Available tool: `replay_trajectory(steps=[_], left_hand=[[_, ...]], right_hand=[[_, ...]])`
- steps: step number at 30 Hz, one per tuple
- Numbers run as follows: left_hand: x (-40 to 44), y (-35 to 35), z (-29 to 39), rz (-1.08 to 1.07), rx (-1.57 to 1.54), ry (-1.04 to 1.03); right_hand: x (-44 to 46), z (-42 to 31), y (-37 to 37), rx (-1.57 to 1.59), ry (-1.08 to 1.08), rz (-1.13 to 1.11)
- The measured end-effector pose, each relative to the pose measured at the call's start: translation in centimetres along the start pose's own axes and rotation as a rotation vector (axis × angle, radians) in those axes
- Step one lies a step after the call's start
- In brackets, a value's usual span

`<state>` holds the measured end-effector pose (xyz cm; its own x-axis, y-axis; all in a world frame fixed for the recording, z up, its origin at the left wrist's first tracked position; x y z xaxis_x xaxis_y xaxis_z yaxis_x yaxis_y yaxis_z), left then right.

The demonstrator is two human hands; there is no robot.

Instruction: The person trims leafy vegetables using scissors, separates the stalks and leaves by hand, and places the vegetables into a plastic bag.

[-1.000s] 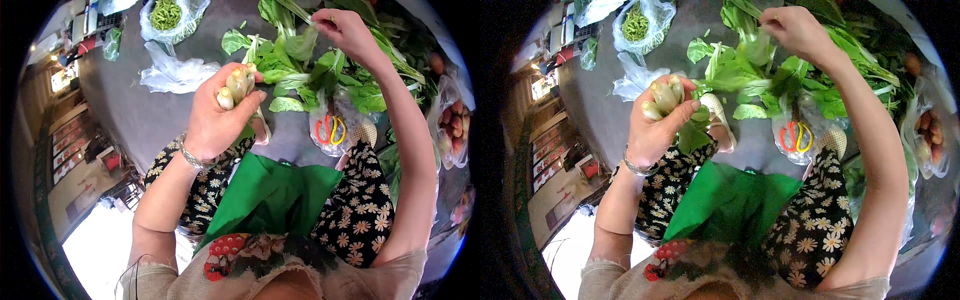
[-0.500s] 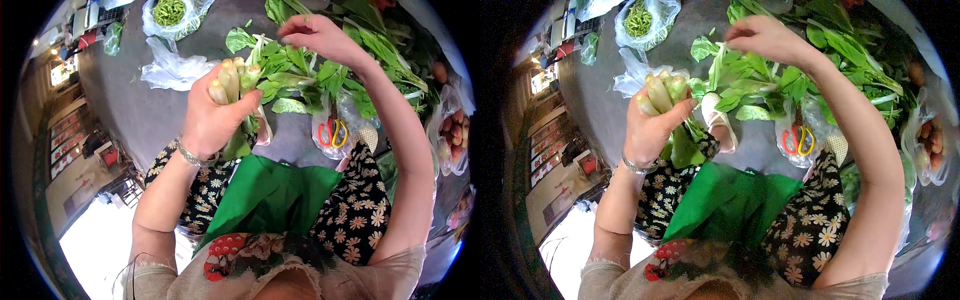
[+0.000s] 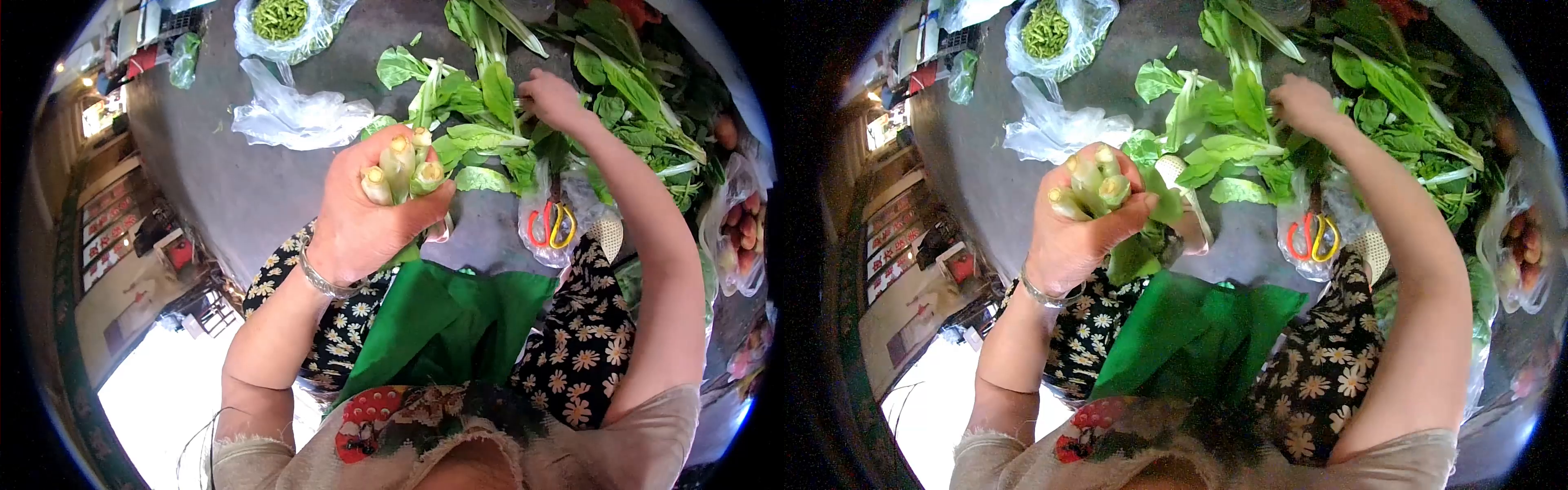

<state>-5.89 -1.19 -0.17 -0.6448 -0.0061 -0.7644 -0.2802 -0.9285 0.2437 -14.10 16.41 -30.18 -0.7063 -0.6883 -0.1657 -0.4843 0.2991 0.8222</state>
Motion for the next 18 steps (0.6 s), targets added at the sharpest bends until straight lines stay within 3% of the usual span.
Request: replay_trajectory(steps=[1, 2, 4, 5, 6, 8, 9, 11, 15, 18], left_hand=[[0.0, -0.1, -0.2, 0.002, 0.014, -0.01], [0.0, -0.1, -0.4, -0.001, 0.009, -0.006], [-0.1, -0.1, -0.6, 0.028, 0.168, -0.053], [-0.2, -0.3, -0.5, 0.025, 0.167, -0.055], [-0.3, -0.5, -0.3, -0.008, 0.125, -0.039], [-0.5, -1.0, -0.1, -0.044, 0.086, -0.029], [-0.5, -1.2, -0.1, -0.035, 0.083, -0.015], [-0.5, -1.3, -0.1, -0.02, 0.084, -0.002], [-0.3, -1.4, 0.0, 0.043, 0.16, -0.074], [-0.4, -1.2, -0.3, 0.074, 0.194, -0.128]], right_hand=[[-0.7, -0.3, 1.4, -0.008, 0.028, -0.04], [-1.7, 0.0, 2.2, -0.041, 0.133, 0.133], [-2.3, 0.9, 4.5, 0.637, 0.116, 0.108], [-2.7, 1.0, 5.5, 0.967, -0.012, -0.041], [-3.6, 0.6, 7.1, 0.989, -0.148, -0.056], [-4.8, 1.9, 7.9, 0.025, -0.04, 0.116], [-5.0, 1.8, 8.5, 0.024, -0.044, 0.12], [-5.1, 1.1, 9.0, 0.879, -0.131, -0.037], [-5.7, -0.2, 8.5, 1.108, -0.009, 0.057], [-6.0, -2.1, 9.9, 1.262, 0.025, -0.01]])
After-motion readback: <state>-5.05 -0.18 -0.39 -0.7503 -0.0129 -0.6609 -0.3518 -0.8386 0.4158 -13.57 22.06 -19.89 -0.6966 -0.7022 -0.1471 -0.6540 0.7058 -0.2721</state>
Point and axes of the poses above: each hand's wrist, its own x-axis towards the middle knuckle, its own y-axis out of the back of the hand, z = x × y, the point moved 3 cm from there along x, towards the middle knuckle, and after that the axes turned 12 degrees about y, right-handed, at the moved point
